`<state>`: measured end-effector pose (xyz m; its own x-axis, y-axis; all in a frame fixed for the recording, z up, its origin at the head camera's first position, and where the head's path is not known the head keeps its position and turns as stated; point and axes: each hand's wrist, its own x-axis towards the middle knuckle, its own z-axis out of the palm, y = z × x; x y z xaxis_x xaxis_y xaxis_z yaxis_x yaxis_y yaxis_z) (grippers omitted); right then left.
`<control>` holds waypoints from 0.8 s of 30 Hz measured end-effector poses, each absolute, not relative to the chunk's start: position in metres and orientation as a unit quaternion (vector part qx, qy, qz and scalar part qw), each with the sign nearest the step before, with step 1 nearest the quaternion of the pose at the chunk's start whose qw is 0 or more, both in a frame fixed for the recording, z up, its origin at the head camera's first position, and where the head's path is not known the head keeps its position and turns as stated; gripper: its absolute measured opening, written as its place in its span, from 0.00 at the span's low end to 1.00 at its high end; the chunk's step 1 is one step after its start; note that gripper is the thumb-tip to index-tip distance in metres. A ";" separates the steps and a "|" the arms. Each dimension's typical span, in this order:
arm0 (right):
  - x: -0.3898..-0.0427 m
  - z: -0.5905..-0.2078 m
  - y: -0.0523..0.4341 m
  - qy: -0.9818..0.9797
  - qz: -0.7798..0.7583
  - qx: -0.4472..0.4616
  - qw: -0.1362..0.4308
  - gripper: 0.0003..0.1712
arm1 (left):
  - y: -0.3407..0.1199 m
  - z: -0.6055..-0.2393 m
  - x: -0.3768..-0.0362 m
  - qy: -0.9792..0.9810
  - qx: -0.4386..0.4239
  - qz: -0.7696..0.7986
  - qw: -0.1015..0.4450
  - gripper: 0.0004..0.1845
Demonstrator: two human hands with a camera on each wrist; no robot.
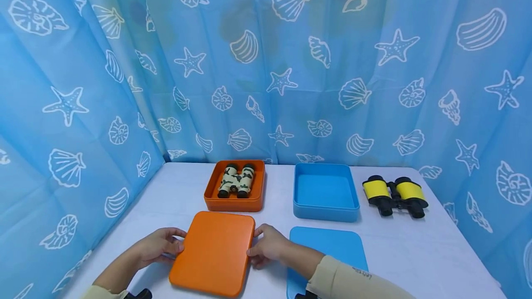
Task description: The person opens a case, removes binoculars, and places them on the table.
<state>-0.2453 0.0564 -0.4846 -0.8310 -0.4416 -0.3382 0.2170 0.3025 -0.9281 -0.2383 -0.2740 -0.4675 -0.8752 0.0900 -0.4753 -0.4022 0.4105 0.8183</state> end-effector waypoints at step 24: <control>-0.242 -0.477 0.047 0.842 -0.459 -0.104 0.266 0.14 | -0.248 -0.472 -0.230 0.929 -0.087 0.310 0.181 0.22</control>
